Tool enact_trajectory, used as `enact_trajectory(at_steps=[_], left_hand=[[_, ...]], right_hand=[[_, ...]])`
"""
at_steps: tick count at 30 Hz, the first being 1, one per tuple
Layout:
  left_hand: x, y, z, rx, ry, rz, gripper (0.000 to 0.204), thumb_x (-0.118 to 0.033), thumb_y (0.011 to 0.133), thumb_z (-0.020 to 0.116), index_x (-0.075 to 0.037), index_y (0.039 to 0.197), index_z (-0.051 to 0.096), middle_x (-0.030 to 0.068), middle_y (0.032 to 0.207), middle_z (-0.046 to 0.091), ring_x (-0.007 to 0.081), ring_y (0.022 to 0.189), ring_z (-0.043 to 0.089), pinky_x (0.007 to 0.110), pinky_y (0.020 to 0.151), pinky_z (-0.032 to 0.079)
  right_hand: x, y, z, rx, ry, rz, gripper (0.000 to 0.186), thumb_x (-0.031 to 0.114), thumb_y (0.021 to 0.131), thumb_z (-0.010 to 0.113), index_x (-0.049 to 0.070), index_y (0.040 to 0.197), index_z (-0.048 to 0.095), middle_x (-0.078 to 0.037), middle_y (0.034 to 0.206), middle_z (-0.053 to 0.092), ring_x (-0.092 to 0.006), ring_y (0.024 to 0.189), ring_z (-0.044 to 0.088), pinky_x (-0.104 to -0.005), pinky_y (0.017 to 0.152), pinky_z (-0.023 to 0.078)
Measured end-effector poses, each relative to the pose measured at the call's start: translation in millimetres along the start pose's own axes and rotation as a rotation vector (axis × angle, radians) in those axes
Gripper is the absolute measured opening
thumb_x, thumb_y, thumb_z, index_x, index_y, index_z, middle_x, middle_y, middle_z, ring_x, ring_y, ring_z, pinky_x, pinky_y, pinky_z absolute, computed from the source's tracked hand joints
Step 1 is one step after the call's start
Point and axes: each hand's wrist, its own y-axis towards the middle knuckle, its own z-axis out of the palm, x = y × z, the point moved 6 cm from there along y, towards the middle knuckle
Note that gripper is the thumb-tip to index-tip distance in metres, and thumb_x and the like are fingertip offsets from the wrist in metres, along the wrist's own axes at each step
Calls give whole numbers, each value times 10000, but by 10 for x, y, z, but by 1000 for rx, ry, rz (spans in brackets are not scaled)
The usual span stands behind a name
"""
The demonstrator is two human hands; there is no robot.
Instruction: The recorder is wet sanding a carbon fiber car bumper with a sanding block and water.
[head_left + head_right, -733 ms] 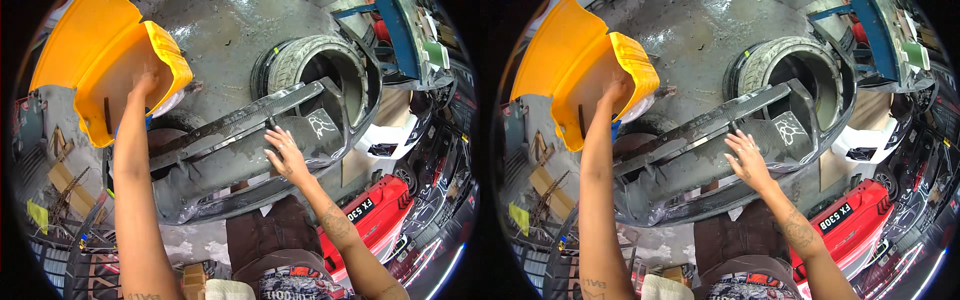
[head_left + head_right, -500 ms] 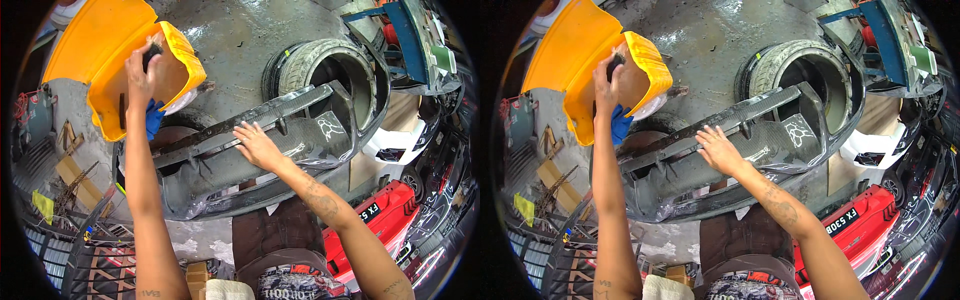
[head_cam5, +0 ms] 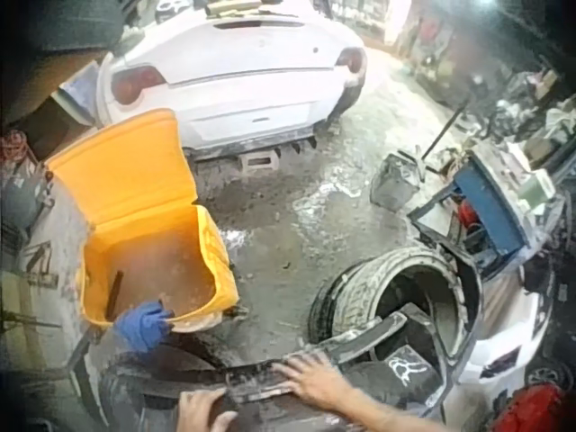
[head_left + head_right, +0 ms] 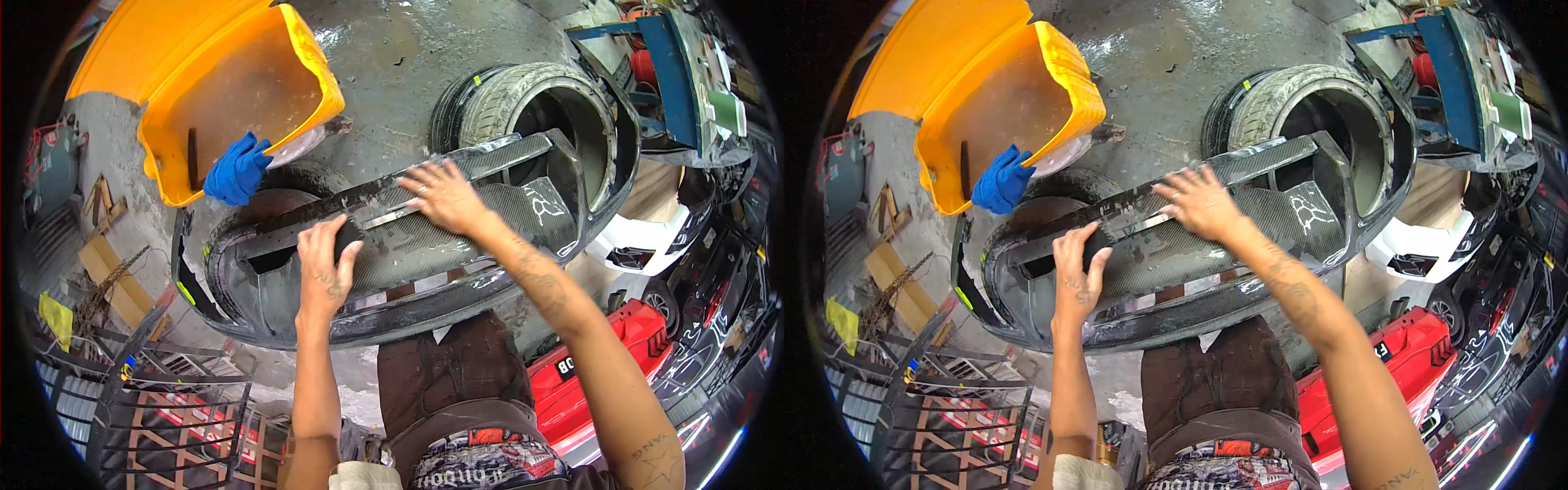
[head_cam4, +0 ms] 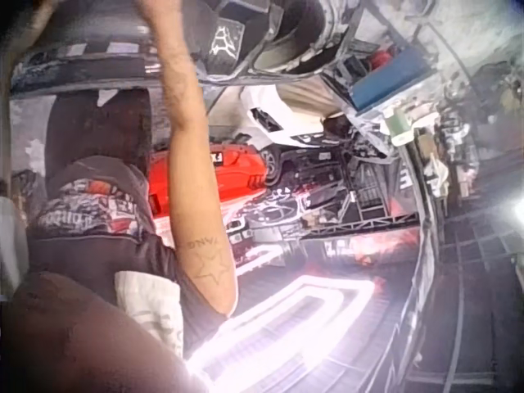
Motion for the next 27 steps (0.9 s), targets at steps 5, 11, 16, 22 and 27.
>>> enact_trajectory(at_steps=[5,11,16,22,27], left_hand=[[429,-491,-259,-140,-28,-241,394,-188,961,659,-7,1303,588,173,1160,620,357,1096,527,449,1029,402],[857,-1175,-332,-405,-95,-458,384,-236,1000,639,-9,1306,594,149,1188,632,312,1115,545,408,1012,416],[909,-1390,-291,-428,-151,-572,380,-210,1024,617,-8,1344,580,125,1261,594,229,1144,567,355,1029,424],[1136,-1609,-536,-499,-172,-597,388,-217,1039,601,7,1354,568,127,1285,581,224,1154,571,359,1039,433],[1140,-881,-1056,-633,-200,-339,388,-223,1002,636,7,1313,601,145,1232,630,288,1155,565,399,1046,418]], right_hand=[[-184,-111,-152,121,-136,-7,587,499,1040,452,205,1546,418,-120,1549,461,-354,1412,434,-639,1152,282],[646,335,262,165,50,-244,710,540,1035,428,33,1531,400,-141,1609,386,-324,1507,319,-571,1227,195],[1711,734,704,89,142,-373,864,661,1002,375,-12,1543,360,-173,1632,336,-324,1530,275,-581,1237,153],[1673,718,619,77,176,-282,806,604,1005,443,-6,1529,383,-165,1607,382,-308,1509,323,-513,1241,197],[1190,412,385,121,36,-216,808,591,990,489,15,1545,371,-140,1618,371,-325,1517,299,-564,1238,168]])
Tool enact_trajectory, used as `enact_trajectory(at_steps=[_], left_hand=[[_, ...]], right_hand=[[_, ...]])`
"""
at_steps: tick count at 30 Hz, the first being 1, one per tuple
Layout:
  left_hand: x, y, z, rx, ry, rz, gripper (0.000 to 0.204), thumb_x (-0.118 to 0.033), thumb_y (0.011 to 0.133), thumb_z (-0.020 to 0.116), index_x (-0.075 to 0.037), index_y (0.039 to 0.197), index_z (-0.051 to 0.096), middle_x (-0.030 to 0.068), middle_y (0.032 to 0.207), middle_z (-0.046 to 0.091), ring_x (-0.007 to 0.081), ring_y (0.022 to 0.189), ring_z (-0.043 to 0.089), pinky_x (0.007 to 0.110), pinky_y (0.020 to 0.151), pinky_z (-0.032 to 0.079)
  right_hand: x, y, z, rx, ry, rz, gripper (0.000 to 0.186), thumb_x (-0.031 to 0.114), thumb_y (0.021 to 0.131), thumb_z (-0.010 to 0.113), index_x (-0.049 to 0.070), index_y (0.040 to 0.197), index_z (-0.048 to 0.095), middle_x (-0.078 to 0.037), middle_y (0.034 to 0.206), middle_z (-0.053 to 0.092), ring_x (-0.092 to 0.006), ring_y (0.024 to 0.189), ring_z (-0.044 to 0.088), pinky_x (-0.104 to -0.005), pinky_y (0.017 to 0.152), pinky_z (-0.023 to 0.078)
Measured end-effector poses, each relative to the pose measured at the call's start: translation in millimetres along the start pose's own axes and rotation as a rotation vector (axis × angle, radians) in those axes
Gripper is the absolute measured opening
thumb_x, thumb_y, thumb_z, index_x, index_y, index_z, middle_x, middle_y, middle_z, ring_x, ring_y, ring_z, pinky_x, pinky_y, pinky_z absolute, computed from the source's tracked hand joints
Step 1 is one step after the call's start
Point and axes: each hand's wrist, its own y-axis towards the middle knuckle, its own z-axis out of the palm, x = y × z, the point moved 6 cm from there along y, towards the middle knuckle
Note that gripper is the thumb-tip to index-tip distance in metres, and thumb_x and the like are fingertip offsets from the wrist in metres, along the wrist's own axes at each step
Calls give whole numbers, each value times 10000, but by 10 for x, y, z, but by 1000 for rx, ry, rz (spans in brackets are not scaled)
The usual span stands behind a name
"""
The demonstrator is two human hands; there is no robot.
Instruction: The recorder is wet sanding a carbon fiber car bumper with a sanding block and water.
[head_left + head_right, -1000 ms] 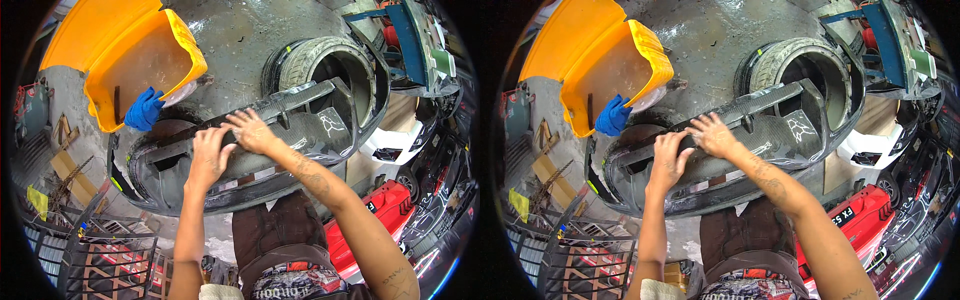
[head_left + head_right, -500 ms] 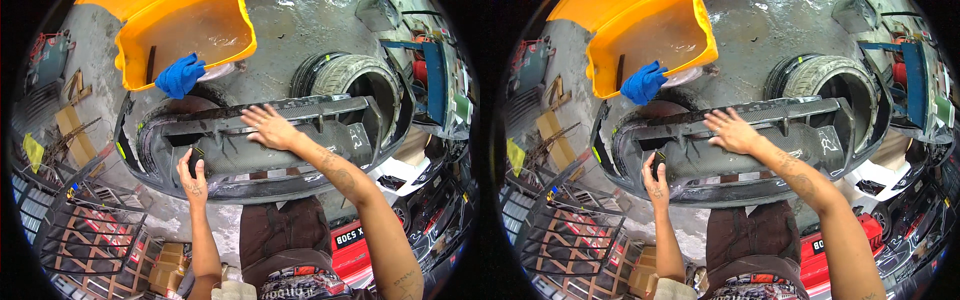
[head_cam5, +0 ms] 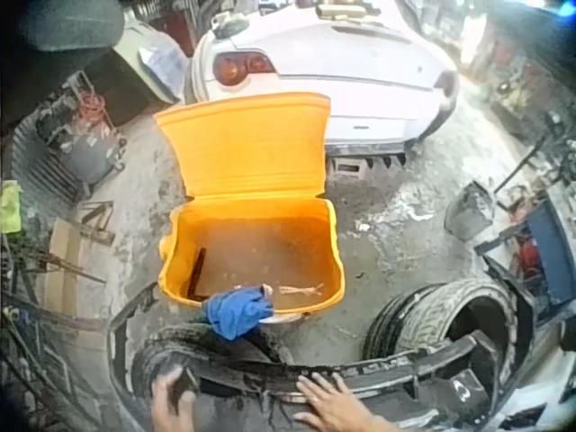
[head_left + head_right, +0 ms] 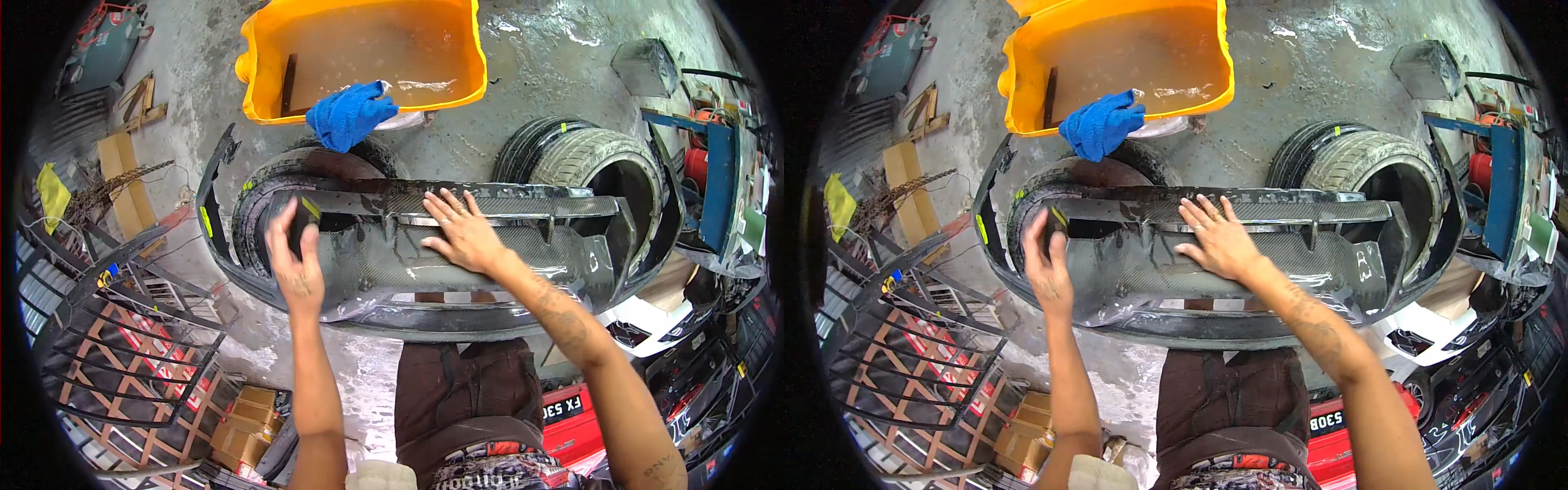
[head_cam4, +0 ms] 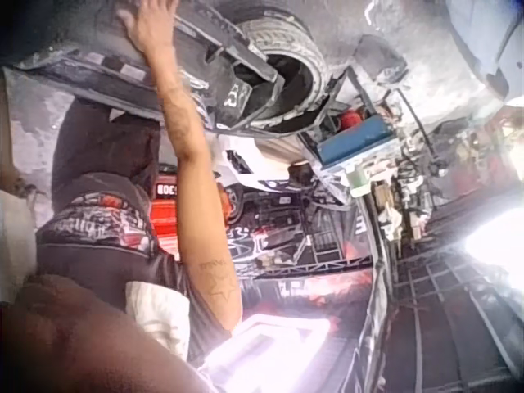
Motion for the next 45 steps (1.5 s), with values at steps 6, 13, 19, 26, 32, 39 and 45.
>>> enact_trajectory(at_steps=[6,13,19,26,32,39,45], left_hand=[[-750,1663,1116,130,101,487,343,-257,971,665,-19,1217,639,193,1196,635,369,1130,580,429,993,452],[182,2560,2702,839,425,385,393,-345,986,585,3,1151,664,260,1135,682,431,1065,638,477,965,478],[-237,2685,2695,688,356,810,309,-227,988,599,0,1187,664,234,1086,684,414,1026,646,461,950,495],[-2044,1030,2184,720,61,807,337,-125,941,654,-32,1263,616,177,1198,642,353,1152,575,426,1047,421],[-2314,-1069,2441,1070,91,787,470,-174,891,703,-17,1313,568,194,1233,574,392,1158,523,451,1031,422],[-1993,-1702,2475,772,45,454,397,-130,923,673,-8,1294,601,188,1218,569,365,1150,531,434,1016,426],[-2104,-1993,2617,803,121,628,437,-138,902,709,-8,1302,595,179,1176,572,358,1072,521,451,969,429]], right_hand=[[794,567,266,-59,112,44,806,601,987,462,-28,1491,444,-177,1588,405,-372,1515,280,-578,1239,137],[573,-246,245,28,264,-16,822,656,994,407,23,1518,433,-151,1594,408,-328,1514,302,-578,1232,174],[-367,-1308,-324,-81,48,385,803,658,1004,378,42,1516,444,-159,1582,422,-354,1489,346,-597,1219,194],[-473,-1545,-311,-110,-56,454,821,657,1013,351,6,1504,447,-178,1562,443,-357,1484,354,-595,1213,205],[-394,-1291,-259,111,-64,209,489,399,932,581,109,1321,641,-119,1466,564,-383,1420,440,-649,1170,267],[-1111,-2931,-582,-385,104,466,640,518,989,546,96,1468,513,-91,1579,439,-332,1482,362,-547,1215,250],[-1667,-4048,-570,-683,47,526,483,303,952,675,85,1375,595,-138,1507,501,-363,1456,381,-533,1205,276]])
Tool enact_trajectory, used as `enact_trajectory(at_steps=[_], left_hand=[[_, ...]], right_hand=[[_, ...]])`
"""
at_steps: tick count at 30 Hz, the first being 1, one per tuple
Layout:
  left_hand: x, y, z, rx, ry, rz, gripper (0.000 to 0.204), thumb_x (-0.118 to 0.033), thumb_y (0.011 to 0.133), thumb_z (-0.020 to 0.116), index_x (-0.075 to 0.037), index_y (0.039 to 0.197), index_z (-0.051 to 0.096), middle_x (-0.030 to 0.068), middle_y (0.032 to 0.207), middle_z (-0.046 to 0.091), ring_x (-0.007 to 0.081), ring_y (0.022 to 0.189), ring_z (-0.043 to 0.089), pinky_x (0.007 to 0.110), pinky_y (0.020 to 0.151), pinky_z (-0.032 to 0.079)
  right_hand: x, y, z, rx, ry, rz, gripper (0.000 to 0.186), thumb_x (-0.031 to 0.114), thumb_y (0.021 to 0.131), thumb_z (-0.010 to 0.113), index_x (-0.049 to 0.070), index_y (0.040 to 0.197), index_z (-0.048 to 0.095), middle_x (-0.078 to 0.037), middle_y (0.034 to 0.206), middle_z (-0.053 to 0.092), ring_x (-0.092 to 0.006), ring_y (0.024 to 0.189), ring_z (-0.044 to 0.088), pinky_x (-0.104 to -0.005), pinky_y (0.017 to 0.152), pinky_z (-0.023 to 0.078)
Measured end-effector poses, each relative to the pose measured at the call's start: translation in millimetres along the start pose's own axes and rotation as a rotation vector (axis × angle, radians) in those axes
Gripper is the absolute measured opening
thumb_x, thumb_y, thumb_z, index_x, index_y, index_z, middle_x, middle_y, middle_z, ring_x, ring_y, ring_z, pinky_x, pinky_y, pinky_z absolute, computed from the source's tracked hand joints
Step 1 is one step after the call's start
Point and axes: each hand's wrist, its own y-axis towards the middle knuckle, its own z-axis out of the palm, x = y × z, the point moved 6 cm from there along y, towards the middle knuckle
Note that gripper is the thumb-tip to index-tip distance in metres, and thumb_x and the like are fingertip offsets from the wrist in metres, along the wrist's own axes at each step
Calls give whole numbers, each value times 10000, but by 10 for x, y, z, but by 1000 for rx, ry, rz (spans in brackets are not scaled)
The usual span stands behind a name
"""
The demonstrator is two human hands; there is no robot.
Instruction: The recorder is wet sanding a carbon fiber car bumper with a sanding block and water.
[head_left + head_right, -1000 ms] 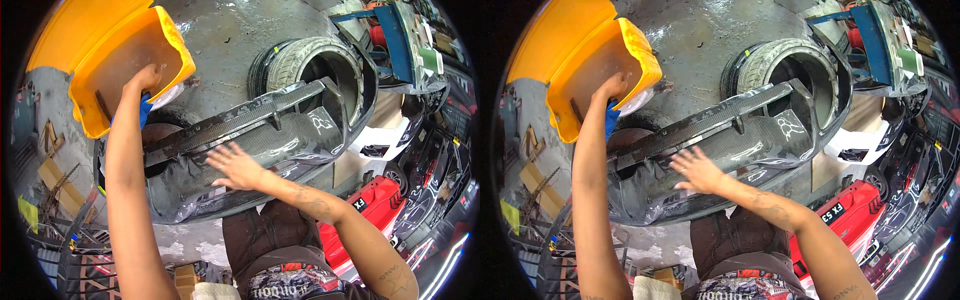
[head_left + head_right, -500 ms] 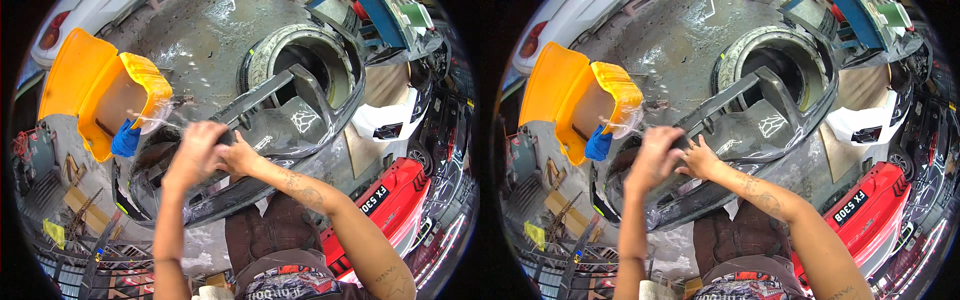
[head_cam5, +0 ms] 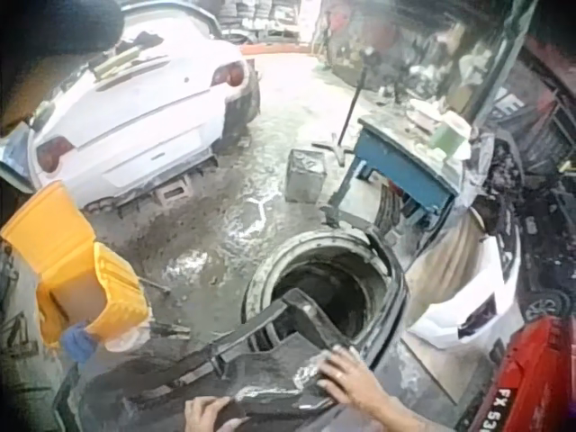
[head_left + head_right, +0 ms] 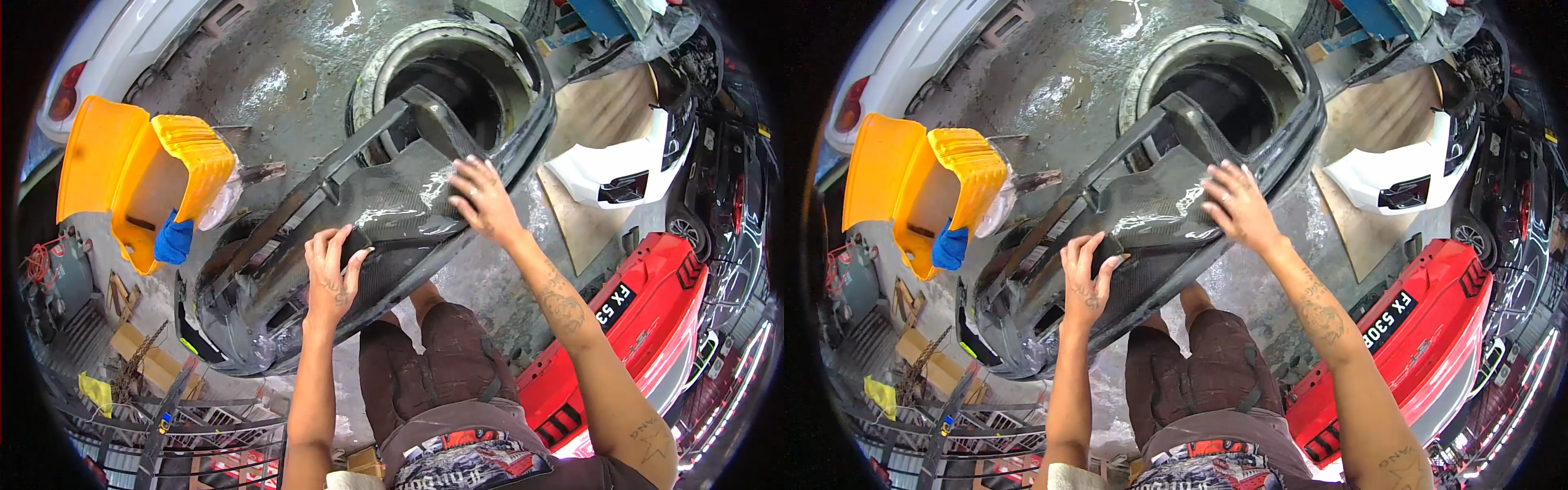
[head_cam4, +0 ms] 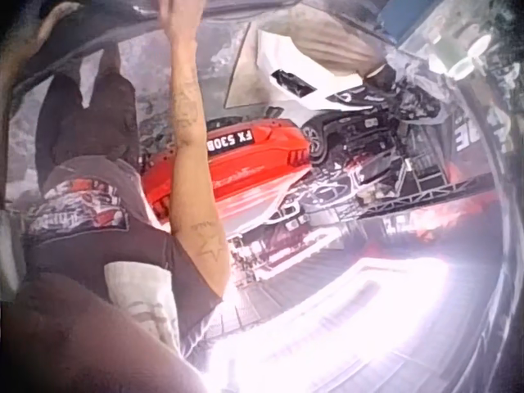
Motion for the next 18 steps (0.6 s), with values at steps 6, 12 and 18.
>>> enact_trajectory(at_steps=[6,12,18], left_hand=[[-420,424,511,50,38,64,446,-208,905,723,-14,1291,613,166,1162,572,358,1074,523,457,960,425],[-454,390,738,48,226,3,365,-203,920,689,-26,1237,655,147,1140,587,357,1040,523,460,915,422],[-56,1142,874,103,256,43,277,-209,939,665,5,1109,711,150,1069,604,374,1016,543,483,889,421]], right_hand=[[-378,468,-64,-248,-98,143,711,501,883,712,114,1445,511,-170,1377,602,-310,1303,554,-484,1117,369],[-549,532,47,-140,-68,401,765,578,896,667,117,1470,460,-182,1123,722,-311,968,696,-401,851,432],[-541,649,96,-190,-78,339,754,562,908,644,99,1482,487,-166,1013,698,-327,862,661,-429,827,437]])
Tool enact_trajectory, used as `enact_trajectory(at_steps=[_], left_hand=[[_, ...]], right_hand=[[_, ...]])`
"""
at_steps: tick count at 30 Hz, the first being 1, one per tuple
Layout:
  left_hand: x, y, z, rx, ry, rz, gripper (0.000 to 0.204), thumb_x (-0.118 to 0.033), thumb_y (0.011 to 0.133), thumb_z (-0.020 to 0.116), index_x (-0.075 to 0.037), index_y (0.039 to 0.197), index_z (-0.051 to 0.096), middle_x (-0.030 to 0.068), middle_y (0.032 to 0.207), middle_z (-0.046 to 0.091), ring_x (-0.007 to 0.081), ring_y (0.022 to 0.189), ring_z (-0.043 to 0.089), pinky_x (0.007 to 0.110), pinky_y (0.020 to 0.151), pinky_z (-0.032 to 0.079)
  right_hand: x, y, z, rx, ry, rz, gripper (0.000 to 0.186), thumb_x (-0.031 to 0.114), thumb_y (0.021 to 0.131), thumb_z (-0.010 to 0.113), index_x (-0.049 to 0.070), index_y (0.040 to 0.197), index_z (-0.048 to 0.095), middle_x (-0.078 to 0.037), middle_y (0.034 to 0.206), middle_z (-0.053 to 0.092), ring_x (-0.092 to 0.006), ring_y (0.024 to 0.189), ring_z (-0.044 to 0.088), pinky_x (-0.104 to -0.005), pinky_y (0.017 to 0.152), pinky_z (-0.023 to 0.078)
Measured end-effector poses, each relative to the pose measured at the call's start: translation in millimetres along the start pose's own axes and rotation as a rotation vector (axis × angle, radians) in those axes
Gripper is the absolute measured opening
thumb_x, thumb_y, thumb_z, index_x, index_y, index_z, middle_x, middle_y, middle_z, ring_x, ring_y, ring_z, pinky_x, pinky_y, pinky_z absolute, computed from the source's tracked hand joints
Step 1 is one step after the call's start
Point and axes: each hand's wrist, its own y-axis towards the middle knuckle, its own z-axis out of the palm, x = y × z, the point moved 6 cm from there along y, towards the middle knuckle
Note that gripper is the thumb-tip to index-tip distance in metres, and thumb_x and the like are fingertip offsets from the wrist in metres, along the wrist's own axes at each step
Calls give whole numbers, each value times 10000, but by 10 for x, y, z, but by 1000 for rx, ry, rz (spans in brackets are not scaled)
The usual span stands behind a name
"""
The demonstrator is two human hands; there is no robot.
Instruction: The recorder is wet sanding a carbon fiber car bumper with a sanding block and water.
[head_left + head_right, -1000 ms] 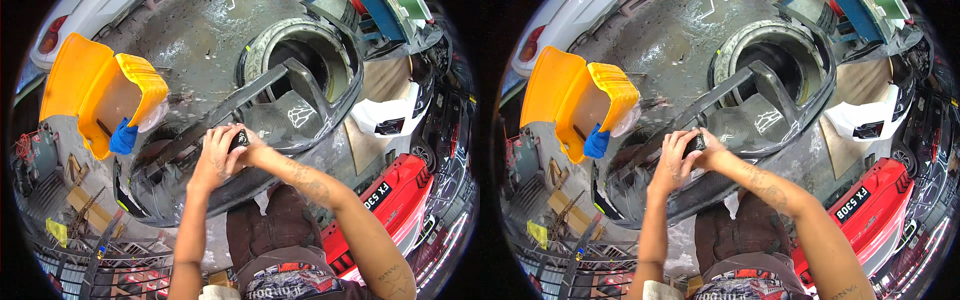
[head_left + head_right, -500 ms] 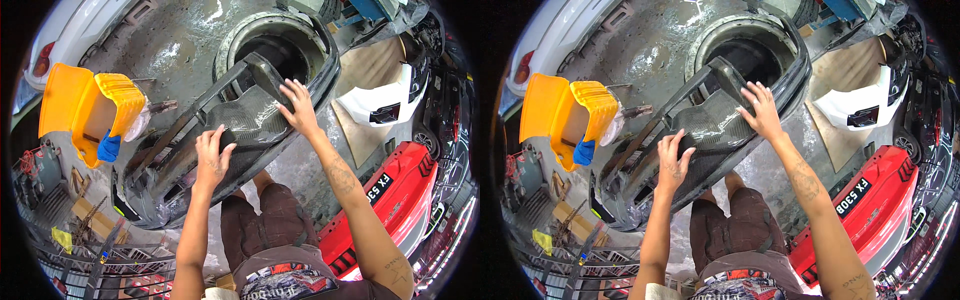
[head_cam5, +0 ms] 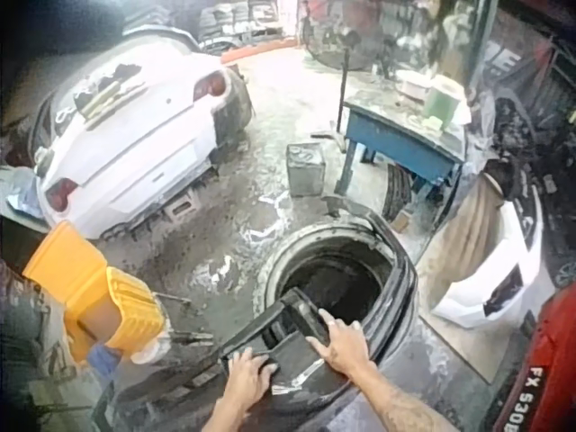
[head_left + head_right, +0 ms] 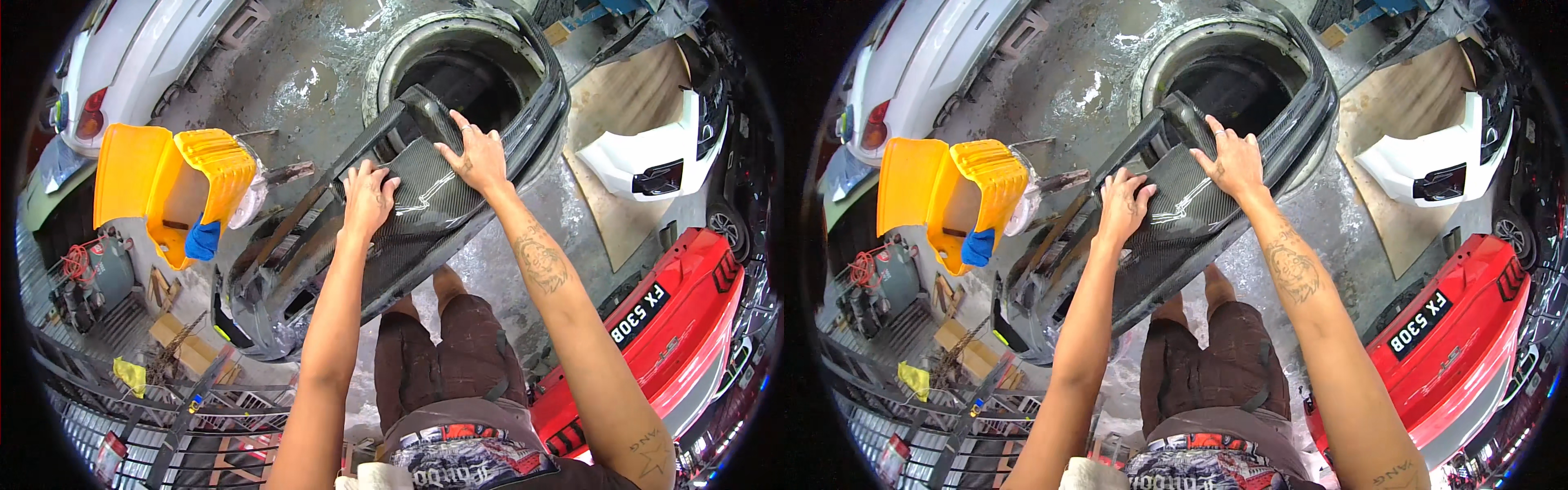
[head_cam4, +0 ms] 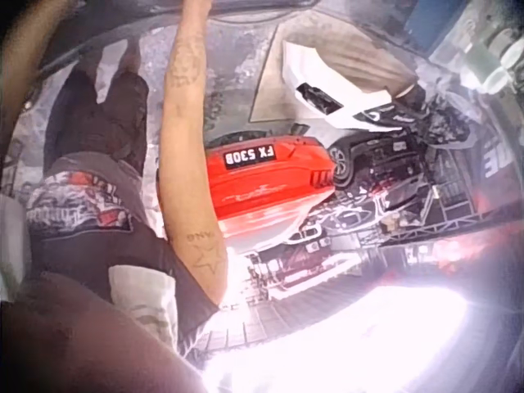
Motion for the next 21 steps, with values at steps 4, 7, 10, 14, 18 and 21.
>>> enact_trajectory(at_steps=[4,7,10,14,18,21], left_hand=[[-354,-463,69,84,-39,14,315,-212,946,654,3,1168,710,149,1102,605,371,1003,543,476,896,421],[-286,-404,80,142,-46,-4,307,-230,946,659,-17,1159,719,134,1102,608,365,1008,549,464,896,422],[437,22,38,137,36,-66,308,-259,956,641,-22,1129,734,154,1121,634,394,1055,563,500,927,415],[70,-210,196,85,-7,-22,259,-242,940,670,-51,1101,737,149,1150,621,398,1075,545,526,907,435],[-338,-589,20,148,-72,-23,275,-201,929,679,-15,1128,715,143,1150,609,376,1046,540,495,903,420],[-35,-197,97,100,-39,-24,284,-208,931,676,-6,1127,714,144,1133,613,385,1043,538,499,894,421]], right_hand=[[-206,-178,15,62,-67,38,766,554,910,643,107,1508,470,-157,977,690,-314,847,657,-426,818,436],[-212,-169,-1,63,-73,55,764,544,913,654,107,1510,468,-138,950,673,-307,819,627,-408,796,427],[245,-51,67,49,17,-6,755,537,915,655,108,1509,472,-133,943,665,-303,803,617,-407,792,424],[-21,-150,71,60,-19,30,754,532,917,655,97,1505,475,-139,943,661,-293,801,615,-403,782,421],[-137,-164,51,69,-43,46,762,525,915,661,91,1511,469,-141,941,663,-296,792,607,-402,785,419],[35,-107,45,117,-19,54,765,531,918,655,86,1512,466,-147,947,665,-297,813,614,-400,792,418]])
